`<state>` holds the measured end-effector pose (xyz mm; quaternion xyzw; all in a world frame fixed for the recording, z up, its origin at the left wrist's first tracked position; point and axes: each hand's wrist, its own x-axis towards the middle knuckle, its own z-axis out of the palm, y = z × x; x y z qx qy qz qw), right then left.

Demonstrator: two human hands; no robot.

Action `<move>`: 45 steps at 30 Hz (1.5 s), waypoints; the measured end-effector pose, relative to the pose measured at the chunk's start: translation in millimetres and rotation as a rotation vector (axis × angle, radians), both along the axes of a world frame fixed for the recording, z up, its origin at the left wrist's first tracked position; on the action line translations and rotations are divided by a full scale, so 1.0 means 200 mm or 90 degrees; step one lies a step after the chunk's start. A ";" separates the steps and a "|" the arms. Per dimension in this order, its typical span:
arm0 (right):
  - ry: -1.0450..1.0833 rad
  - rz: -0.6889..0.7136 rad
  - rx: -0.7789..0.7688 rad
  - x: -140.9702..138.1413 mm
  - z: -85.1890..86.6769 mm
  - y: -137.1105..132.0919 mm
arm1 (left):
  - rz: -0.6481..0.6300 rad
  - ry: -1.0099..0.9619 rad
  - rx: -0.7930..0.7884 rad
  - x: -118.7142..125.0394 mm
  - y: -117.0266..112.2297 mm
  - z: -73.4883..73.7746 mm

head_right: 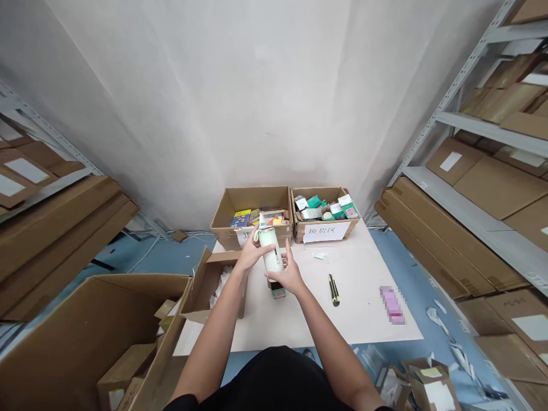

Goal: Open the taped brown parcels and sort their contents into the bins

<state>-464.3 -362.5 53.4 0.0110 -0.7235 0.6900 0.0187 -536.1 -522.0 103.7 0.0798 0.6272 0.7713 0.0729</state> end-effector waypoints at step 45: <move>-0.209 -0.315 0.271 0.00 -1.13 -0.09 | 0.003 0.124 -0.599 0.22 0.06 -1.17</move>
